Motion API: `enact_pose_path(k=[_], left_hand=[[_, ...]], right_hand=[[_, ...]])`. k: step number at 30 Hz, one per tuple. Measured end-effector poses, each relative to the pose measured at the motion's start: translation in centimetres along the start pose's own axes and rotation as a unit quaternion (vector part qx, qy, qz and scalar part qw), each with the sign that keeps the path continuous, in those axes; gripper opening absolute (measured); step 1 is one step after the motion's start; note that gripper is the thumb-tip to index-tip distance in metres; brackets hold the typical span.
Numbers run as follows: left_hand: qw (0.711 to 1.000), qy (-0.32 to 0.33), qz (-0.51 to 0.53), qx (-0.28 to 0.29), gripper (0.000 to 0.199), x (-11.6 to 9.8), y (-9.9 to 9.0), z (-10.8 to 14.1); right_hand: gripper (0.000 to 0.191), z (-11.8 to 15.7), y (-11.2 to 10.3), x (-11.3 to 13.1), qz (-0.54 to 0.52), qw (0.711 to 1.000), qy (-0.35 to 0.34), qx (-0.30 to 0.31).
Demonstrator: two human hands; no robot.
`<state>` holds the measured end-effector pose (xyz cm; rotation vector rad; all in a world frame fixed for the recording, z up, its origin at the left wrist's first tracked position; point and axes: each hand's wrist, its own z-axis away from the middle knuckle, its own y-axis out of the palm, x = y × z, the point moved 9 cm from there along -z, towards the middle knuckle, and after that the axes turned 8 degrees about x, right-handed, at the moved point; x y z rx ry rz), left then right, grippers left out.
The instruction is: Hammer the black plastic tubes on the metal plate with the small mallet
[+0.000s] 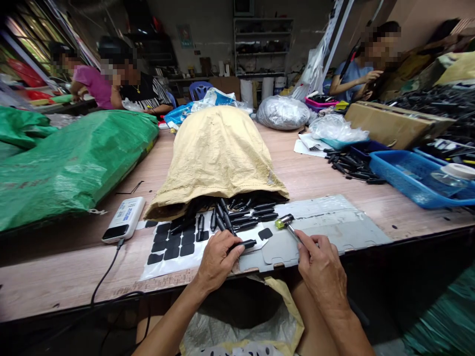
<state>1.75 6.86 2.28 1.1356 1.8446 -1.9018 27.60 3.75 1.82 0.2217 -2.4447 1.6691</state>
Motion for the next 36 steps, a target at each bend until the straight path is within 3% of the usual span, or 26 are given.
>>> enact_pose_path(k=[3,5,8,11,13,15,18,20,22,24,26,28,31,33,36], left_hand=[[0.999,0.033,-0.016,-0.003,0.02,-1.3,-0.3,0.6],[0.996,0.091,-0.02,0.014,0.025,-2.9,0.3,1.9],[0.977,0.201,-0.022,0.066,0.033,-4.9,3.3,5.6],[0.965,0.236,-0.038,0.111,0.039,-4.1,7.6,9.4],[0.976,0.151,-0.038,0.153,0.034,-0.9,10.2,10.6],[0.978,0.005,-0.037,0.204,0.027,3.6,12.2,11.3],[0.947,-0.156,-0.048,0.276,0.029,8.4,13.7,12.1],[0.917,-0.179,-0.064,0.35,0.033,8.9,14.3,12.4],[0.898,-0.137,-0.073,0.412,0.033,7.2,14.1,12.4],[0.912,-0.056,-0.049,0.403,0.033,3.8,11.9,11.4],[0.945,0.011,0.015,0.327,0.032,0.2,7.3,9.6],[0.964,0.008,0.074,0.255,0.021,-1.0,2.2,7.9],[0.996,-0.065,0.029,0.053,0.024,1.9,-5.9,5.1],[0.985,-0.11,-0.097,-0.09,0.025,4.8,-9.9,4.4],[0.949,-0.141,-0.225,-0.17,0.03,8.3,-11.4,3.8]], right_hand=[[0.036,0.1,-0.3,0.3,0.029,1.0,-0.008,-0.01],[0.037,0.3,-0.5,0.6,0.045,0.999,-0.012,-0.018],[0.038,0.3,-0.7,1.1,0.061,0.998,-0.014,-0.02],[0.038,0.3,-0.6,1.4,0.08,0.997,-0.015,-0.019],[0.039,0.4,-0.6,1.5,0.092,0.995,-0.011,-0.022],[0.039,0.4,-0.7,1.6,0.098,0.995,-0.009,-0.026],[0.04,0.4,-0.7,1.8,0.092,0.995,-0.016,-0.026],[0.04,0.4,-0.7,1.8,0.089,0.995,-0.021,-0.026],[0.04,0.4,-0.7,1.7,0.088,0.995,-0.023,-0.026],[0.04,0.4,-0.7,1.5,0.087,0.996,-0.024,-0.026],[0.04,0.4,-0.6,1.4,0.084,0.996,-0.022,-0.023],[0.04,0.4,-0.5,1.3,0.082,0.996,-0.019,-0.019],[0.04,0.4,-0.4,1.3,0.083,0.996,-0.014,-0.016],[0.04,0.3,-0.4,1.4,0.084,0.996,-0.018,-0.019],[0.04,0.3,-0.6,1.6,0.085,0.996,-0.022,-0.024]])
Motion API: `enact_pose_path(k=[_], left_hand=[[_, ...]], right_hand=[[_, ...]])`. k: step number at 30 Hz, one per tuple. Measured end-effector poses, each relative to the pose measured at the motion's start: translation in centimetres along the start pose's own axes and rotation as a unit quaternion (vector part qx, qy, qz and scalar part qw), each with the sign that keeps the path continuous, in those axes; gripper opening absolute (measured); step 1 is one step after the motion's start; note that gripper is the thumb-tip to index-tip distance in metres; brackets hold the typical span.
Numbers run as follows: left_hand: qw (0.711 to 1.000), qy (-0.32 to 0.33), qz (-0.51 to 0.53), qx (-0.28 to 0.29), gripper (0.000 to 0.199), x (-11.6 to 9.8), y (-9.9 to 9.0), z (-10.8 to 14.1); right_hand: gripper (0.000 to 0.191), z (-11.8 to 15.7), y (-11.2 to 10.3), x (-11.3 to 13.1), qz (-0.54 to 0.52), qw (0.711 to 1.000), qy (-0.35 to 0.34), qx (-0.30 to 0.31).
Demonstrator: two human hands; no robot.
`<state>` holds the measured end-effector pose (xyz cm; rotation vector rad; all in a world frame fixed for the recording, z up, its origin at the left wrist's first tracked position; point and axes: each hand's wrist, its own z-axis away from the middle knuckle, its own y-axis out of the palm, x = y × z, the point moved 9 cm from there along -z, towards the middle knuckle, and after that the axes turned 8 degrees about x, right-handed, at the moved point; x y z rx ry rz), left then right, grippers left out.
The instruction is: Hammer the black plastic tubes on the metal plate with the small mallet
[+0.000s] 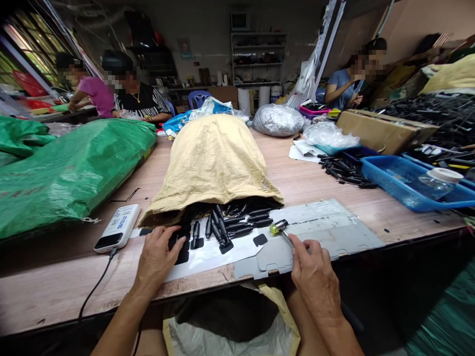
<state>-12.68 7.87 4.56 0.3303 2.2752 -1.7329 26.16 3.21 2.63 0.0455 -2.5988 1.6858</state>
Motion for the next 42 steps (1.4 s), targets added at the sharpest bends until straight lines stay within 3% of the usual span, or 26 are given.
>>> enact_pose_path(k=[3,7,9,12,16,21,26,31,33,36,39,42], left_hand=[[1.0,-0.015,-0.018,-0.013,0.029,1.7,1.2,-0.5],[0.999,-0.027,-0.017,-0.008,0.027,2.5,1.1,-0.3],[1.0,-0.016,-0.007,-0.012,0.024,1.9,0.6,0.1],[0.999,0.041,0.023,-0.017,0.023,-1.0,0.2,0.8],[0.996,0.075,0.051,0.025,0.017,-4.1,1.5,0.9],[0.995,0.046,0.081,0.028,0.024,-3.0,2.3,0.6],[0.999,0.024,0.029,0.026,0.032,-2.4,2.2,2.4],[0.99,0.053,0.108,0.067,0.027,-2.6,2.8,3.5],[0.985,0.075,0.137,0.071,0.025,-3.8,2.5,3.5],[0.968,0.143,0.181,0.099,0.022,-8.2,2.6,3.0],[0.939,0.226,0.199,0.164,0.021,-13.5,4.2,2.7],[0.93,0.261,0.181,0.184,0.021,-16.0,5.9,2.3]], right_hand=[[0.039,0.0,-0.2,0.1,0.001,1.0,0.0,-0.001],[0.041,-0.1,-0.1,0.0,-0.013,1.0,-0.001,0.004],[0.041,-0.1,0.1,-0.1,-0.015,1.0,-0.001,0.007],[0.041,0.0,0.2,-0.2,-0.014,1.0,0.001,0.008],[0.042,0.0,0.2,-0.3,-0.013,1.0,0.011,0.008],[0.041,0.0,0.2,-0.2,-0.016,1.0,0.006,0.011],[0.042,0.1,-0.1,-0.1,-0.009,1.0,0.013,0.005],[0.043,0.1,0.0,-0.1,-0.014,1.0,0.013,0.011],[0.043,0.0,0.0,-0.2,-0.012,1.0,0.015,0.016],[0.042,0.0,0.1,-0.2,-0.011,1.0,0.019,0.018],[0.041,0.0,0.3,-0.4,-0.021,0.999,0.019,0.015],[0.04,0.0,0.5,-0.7,-0.041,0.999,0.015,0.015]])
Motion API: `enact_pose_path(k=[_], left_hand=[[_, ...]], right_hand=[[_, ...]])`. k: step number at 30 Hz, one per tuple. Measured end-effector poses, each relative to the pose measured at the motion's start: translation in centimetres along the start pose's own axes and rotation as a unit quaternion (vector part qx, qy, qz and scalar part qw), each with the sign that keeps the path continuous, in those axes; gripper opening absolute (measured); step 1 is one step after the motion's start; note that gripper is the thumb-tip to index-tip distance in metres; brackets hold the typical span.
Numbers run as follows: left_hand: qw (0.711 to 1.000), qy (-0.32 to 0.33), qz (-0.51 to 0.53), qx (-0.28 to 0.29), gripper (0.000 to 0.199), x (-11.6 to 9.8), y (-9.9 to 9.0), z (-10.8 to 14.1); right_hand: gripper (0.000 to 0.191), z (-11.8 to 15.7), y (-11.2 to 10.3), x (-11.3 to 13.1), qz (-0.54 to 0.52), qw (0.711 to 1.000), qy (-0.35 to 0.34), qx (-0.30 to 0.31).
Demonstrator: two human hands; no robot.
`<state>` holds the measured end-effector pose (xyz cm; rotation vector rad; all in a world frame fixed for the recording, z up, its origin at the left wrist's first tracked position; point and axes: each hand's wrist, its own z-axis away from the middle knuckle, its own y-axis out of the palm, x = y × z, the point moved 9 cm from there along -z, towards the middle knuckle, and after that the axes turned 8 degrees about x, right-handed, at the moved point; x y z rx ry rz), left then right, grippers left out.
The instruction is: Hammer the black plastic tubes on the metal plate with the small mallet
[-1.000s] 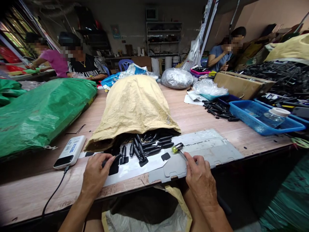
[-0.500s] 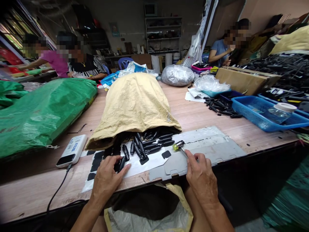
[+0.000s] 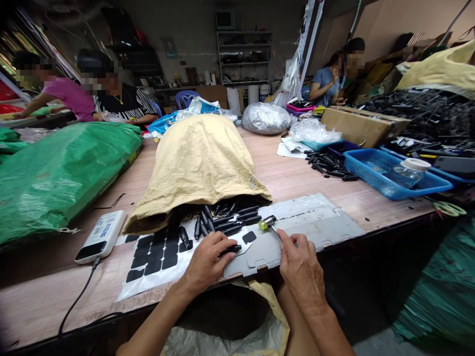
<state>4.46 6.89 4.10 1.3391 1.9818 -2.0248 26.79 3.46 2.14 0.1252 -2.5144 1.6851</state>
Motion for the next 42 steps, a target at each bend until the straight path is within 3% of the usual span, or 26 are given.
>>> enact_pose_path(k=[5,10,13,16,20,27,30,33,42], left_hand=[[0.999,-0.005,-0.011,-0.053,0.033,0.9,-0.1,0.6],[0.998,-0.012,-0.032,-0.054,0.015,1.3,0.1,1.3],[0.998,-0.008,-0.037,-0.053,0.015,1.3,0.4,1.3],[0.998,-0.013,-0.03,-0.05,0.015,1.6,0.5,1.1],[0.999,-0.02,-0.005,-0.042,0.014,2.0,0.5,0.9],[0.999,-0.032,0.017,-0.028,0.014,2.4,0.6,0.8],[0.999,-0.036,0.016,-0.025,0.014,2.3,0.6,0.8],[0.999,-0.044,0.017,-0.022,0.014,2.5,0.7,0.8],[0.998,-0.049,0.027,-0.025,0.014,2.6,0.6,0.9]], right_hand=[[0.038,-0.1,0.3,-0.5,-0.019,1.0,0.002,-0.005],[0.034,-0.4,0.5,-0.9,-0.057,0.998,0.004,0.001],[0.034,-0.2,-0.1,-0.8,-0.138,0.99,0.018,0.015],[0.033,0.4,-1.6,0.6,-0.246,0.969,0.009,0.015],[0.037,1.7,-2.9,4.4,-0.312,0.946,-0.067,0.05],[0.049,3.4,-3.4,7.8,-0.297,0.945,-0.118,0.065],[0.051,3.5,-3.9,8.2,-0.244,0.96,-0.127,0.041],[0.049,3.4,-3.6,8.2,-0.201,0.97,-0.122,0.059],[0.046,3.4,-3.9,10.0,-0.228,0.957,-0.163,0.071]])
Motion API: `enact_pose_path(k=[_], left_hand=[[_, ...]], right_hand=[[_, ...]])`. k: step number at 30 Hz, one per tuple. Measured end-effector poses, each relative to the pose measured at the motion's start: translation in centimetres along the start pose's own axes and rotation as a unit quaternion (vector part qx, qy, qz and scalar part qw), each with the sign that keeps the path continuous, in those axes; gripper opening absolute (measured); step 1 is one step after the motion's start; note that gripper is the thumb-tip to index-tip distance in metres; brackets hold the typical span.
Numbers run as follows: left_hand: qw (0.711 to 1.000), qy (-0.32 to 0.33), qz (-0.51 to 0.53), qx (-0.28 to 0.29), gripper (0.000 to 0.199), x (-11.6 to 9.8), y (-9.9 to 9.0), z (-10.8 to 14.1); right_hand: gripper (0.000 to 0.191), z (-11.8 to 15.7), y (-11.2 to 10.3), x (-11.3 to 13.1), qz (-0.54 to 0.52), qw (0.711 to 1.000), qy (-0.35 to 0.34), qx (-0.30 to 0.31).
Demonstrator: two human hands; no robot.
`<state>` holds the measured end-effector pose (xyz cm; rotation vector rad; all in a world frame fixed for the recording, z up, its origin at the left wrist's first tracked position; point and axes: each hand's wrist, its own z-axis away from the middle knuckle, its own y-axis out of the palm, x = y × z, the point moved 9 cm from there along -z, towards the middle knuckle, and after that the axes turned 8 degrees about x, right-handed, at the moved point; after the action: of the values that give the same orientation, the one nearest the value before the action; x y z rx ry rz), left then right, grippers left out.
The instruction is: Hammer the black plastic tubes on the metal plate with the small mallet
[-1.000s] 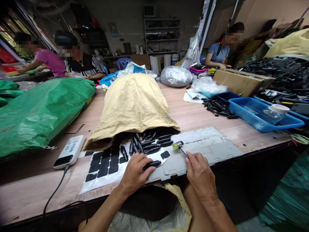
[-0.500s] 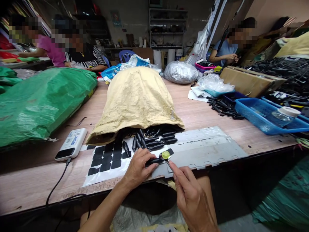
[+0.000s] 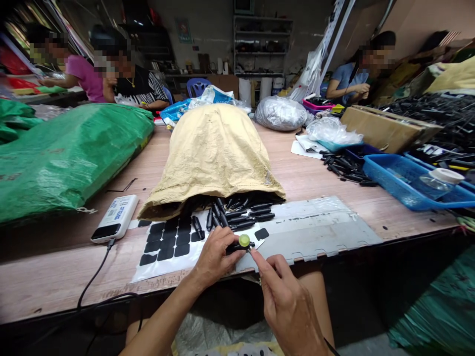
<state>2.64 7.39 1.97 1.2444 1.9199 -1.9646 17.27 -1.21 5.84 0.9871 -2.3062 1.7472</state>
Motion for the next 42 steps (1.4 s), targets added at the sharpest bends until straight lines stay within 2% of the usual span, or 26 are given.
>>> enact_pose_path(k=[3,6,9,12,16,22,28,31,33,35,37,38,40,42], left_hand=[[1.0,0.0,-0.004,-0.001,0.012,-0.1,-0.1,0.0],[1.0,0.008,-0.011,-0.008,0.014,-0.2,-0.1,0.0],[1.0,0.006,-0.019,-0.02,0.014,-0.2,-0.1,0.1],[0.999,0.007,-0.023,-0.026,0.018,-0.2,-0.1,0.2],[0.999,0.011,-0.025,-0.029,0.019,-0.4,-0.1,0.3],[0.999,0.023,-0.041,-0.027,0.01,-0.7,-0.1,0.5],[0.998,0.034,-0.049,-0.031,0.011,-1.0,-0.4,0.4],[0.997,0.059,-0.024,-0.044,0.013,-2.4,-1.4,1.1],[0.995,0.095,0.014,-0.03,0.017,-4.1,-1.6,2.3],[0.989,0.14,0.047,0.027,0.02,-6.0,-0.5,3.9],[0.979,0.167,0.057,0.105,0.021,-7.1,2.0,5.9],[0.975,0.163,0.054,0.139,0.02,-7.0,3.6,6.9],[0.974,0.106,0.041,0.194,0.018,-5.1,7.2,8.5],[0.97,-0.004,0.025,0.241,0.018,-1.3,10.8,10.1]], right_hand=[[0.044,-0.1,0.0,-0.5,-0.014,1.0,0.014,0.007],[0.041,-0.1,-1.5,-2.0,0.0,0.999,0.038,-0.027],[0.038,0.0,-3.1,-5.0,0.086,0.989,0.107,-0.058],[0.038,0.1,-3.6,-8.0,0.183,0.968,0.163,-0.05],[0.037,-0.2,-2.9,-10.2,0.233,0.959,0.156,-0.049],[0.037,-0.5,-1.8,-11.5,0.169,0.968,0.173,-0.066],[0.034,-0.6,-2.1,-11.2,0.171,0.96,0.203,-0.089],[0.034,-0.6,-2.2,-11.0,0.179,0.957,0.208,-0.091],[0.034,-0.6,-2.2,-10.8,0.186,0.957,0.204,-0.092],[0.034,-0.6,-2.2,-10.7,0.192,0.957,0.196,-0.095],[0.034,-0.6,-2.2,-10.5,0.197,0.957,0.187,-0.099],[0.034,-0.6,-2.2,-10.5,0.198,0.957,0.184,-0.101],[0.034,-0.6,-2.2,-10.4,0.201,0.957,0.181,-0.103],[0.035,-0.6,-2.2,-10.4,0.202,0.957,0.182,-0.104]])
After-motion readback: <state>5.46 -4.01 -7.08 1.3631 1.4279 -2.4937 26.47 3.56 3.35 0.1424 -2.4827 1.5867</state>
